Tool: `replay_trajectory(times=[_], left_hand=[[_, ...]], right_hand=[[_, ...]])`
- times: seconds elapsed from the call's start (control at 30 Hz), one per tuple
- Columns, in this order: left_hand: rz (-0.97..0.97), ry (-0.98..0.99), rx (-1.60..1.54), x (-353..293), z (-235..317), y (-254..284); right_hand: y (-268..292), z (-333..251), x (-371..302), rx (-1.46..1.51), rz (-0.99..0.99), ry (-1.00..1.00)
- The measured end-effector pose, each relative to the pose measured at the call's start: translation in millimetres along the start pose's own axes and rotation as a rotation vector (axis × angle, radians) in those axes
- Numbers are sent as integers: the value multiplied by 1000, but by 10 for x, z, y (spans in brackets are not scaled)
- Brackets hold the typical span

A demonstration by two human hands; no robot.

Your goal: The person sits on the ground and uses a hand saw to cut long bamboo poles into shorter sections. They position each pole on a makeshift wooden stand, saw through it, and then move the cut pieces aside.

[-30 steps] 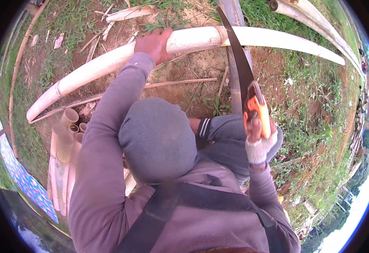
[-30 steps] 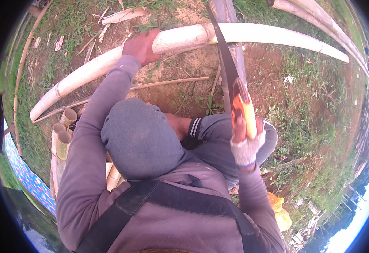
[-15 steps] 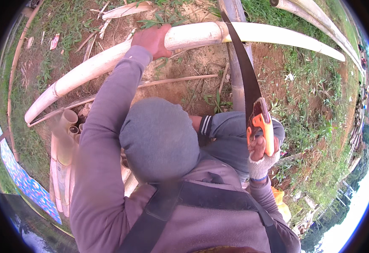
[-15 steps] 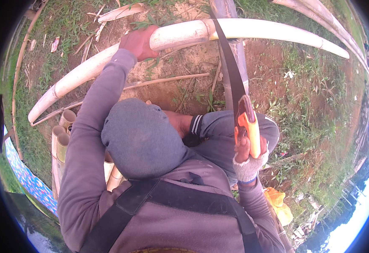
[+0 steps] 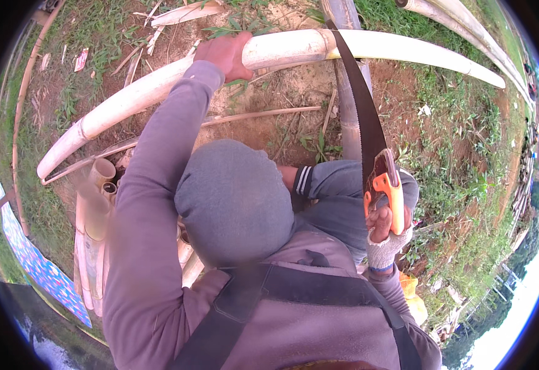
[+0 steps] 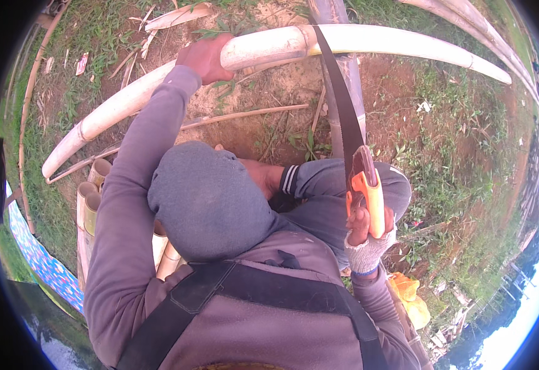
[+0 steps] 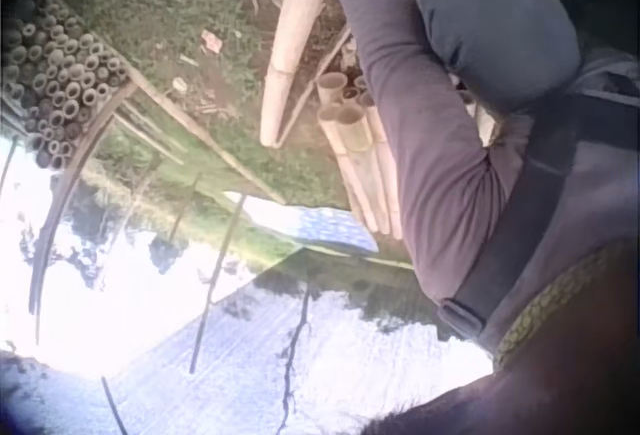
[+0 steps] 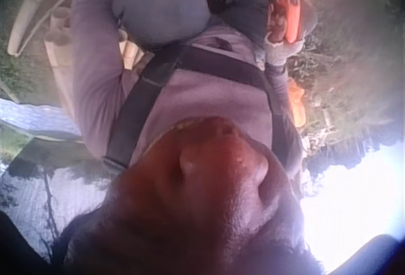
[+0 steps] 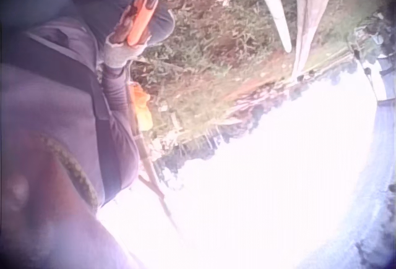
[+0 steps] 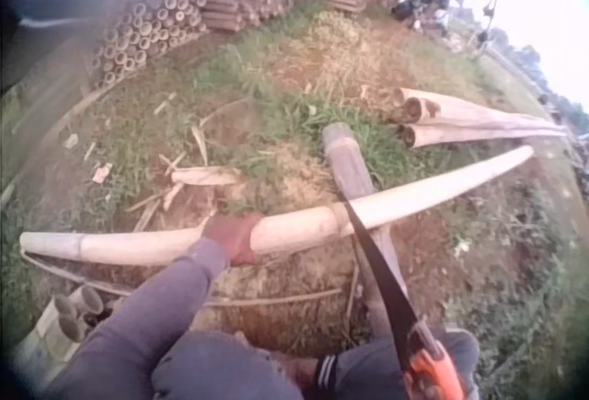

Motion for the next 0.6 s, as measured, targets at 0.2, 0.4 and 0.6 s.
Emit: replay_trajectory(times=[0.2,0.4,0.6], left_hand=[[25,-42,-17,14,105,12],[35,-24,-30,31,3,148],[-48,-14,-56,53,-73,-50]], right_hand=[[-1407,-268,1576,-146,102,388],[-1149,-259,1248,-19,21,188],[-38,272,35,-103,2,30]])
Point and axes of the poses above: each hand's wrist, its own x-axis towards the middle knuckle, its own y-axis out of the back of the hand, z = x × y, the point moved 2 cm from there along x, towards the middle knuckle, and after that the axes turned 7 degrees about z, right-handed, at the moved point
